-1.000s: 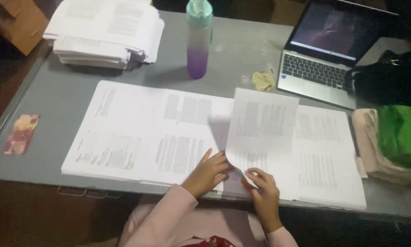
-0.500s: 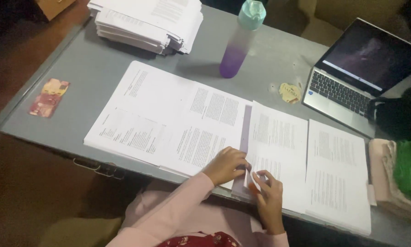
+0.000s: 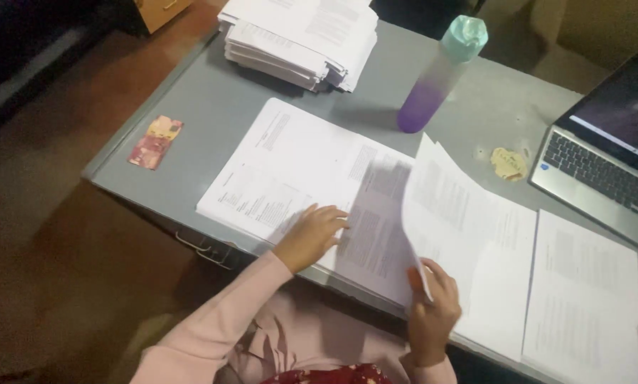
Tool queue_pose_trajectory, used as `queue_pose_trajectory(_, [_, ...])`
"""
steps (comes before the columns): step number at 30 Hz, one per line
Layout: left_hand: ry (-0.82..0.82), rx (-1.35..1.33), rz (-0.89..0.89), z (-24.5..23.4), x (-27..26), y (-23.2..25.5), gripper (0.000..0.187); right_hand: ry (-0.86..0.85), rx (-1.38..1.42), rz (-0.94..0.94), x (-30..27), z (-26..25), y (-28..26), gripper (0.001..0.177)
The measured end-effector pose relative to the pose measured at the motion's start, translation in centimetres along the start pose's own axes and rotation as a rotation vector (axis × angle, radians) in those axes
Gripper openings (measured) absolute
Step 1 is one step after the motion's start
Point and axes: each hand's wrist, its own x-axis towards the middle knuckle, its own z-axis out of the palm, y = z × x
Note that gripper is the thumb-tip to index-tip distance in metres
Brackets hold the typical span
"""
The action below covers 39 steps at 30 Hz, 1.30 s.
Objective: Flipping through and marking printed documents at a desk while using a laptop.
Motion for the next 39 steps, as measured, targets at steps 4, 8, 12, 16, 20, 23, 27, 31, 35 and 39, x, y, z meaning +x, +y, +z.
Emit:
queue_pose_trajectory(4, [-0.113, 0.095, -0.003, 0.2, -3.1, -6.8, 0.05, -0.189, -0.039, -0.107, 0.1, 7.6, -2.4, 0.027])
queue_pose_trajectory(8, [0.001, -0.045, 0.149, 1.1, -3.9, -9.6, 0.036, -0.294, -0.034, -0.199, -0.8, 12.1, -4.0, 0.029])
queue_pose_trajectory(12, [0.047, -0.08, 0.193, 1.2, -3.8, -10.5, 0.037, -0.31, -0.101, -0.255, -0.6, 13.2, -4.9, 0.043])
queue_pose_trajectory(16, [0.058, -0.171, 0.206, -1.8, -3.7, -8.3, 0.02, -0.284, -0.135, -0.275, -1.4, 14.2, -3.9, 0.026])
queue_pose_trajectory(20, [0.045, -0.281, -0.043, -2.7, -3.7, -5.9, 0.034, -0.381, -0.174, 0.007, -0.8, 13.6, -3.2, 0.029])
queue_pose_trajectory(23, [0.002, -0.368, -0.189, -2.7, -3.8, -4.3, 0.058, -0.472, -0.015, 0.273, -0.1, 12.6, -5.1, 0.04])
queue_pose_trajectory(27, [0.029, -0.659, -0.155, -3.5, -4.0, -2.7, 0.075, -0.562, 0.042, 0.041, -1.7, 12.5, -2.6, 0.041])
queue_pose_trajectory(31, [0.082, -0.82, -0.173, -5.1, -4.3, -2.5, 0.057, -0.641, -0.091, -0.251, -1.2, 12.3, -4.2, 0.055])
queue_pose_trajectory(35, [-0.001, -0.851, -0.108, -7.1, -4.4, -2.8, 0.058, -0.453, -0.318, -0.229, -1.2, 12.6, -4.5, 0.034])
queue_pose_trajectory(39, [0.075, -0.687, -0.167, -12.2, -4.7, -6.5, 0.042, -0.3, -0.269, 0.115, 1.3, 11.2, -6.9, 0.042])
